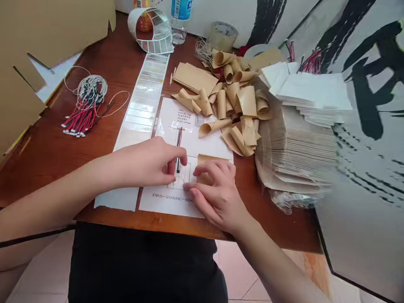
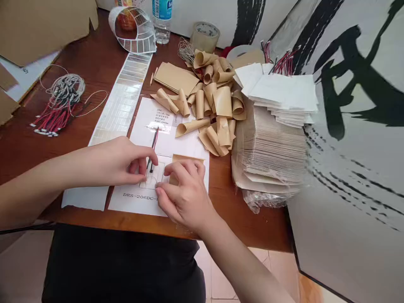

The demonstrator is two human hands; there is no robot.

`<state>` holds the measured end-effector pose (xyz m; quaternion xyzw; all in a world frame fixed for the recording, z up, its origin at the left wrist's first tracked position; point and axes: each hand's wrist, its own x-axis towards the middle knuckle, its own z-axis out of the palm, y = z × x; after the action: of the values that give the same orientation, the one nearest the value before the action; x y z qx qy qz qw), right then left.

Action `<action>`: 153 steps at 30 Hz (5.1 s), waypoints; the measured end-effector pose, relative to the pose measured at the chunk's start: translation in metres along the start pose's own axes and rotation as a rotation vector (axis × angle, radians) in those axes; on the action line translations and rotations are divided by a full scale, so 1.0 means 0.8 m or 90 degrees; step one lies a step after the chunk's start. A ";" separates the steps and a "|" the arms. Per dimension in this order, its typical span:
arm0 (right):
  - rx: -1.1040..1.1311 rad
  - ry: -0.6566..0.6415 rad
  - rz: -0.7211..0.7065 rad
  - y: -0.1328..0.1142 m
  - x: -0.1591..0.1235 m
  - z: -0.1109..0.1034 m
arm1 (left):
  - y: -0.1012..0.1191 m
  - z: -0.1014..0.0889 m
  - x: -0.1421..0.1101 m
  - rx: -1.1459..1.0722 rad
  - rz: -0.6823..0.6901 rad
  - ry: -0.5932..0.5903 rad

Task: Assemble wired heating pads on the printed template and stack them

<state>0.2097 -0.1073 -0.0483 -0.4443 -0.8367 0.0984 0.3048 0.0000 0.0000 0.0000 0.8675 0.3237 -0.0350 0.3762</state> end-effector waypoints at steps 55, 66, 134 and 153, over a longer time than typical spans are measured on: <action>-0.022 -0.019 0.049 -0.001 0.000 0.001 | -0.004 0.031 0.015 0.043 0.039 0.174; -0.040 0.000 0.058 0.000 -0.001 0.004 | -0.003 0.031 0.014 0.049 0.042 0.178; -0.080 -0.007 0.084 0.001 0.000 0.004 | 0.006 0.010 0.006 0.063 -0.079 0.059; -0.084 0.006 0.088 0.002 0.001 0.005 | 0.005 0.016 0.015 0.049 -0.095 0.106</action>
<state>0.2076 -0.1052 -0.0517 -0.5204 -0.8074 0.0619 0.2711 0.0142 -0.0043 -0.0105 0.8547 0.4158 -0.0029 0.3108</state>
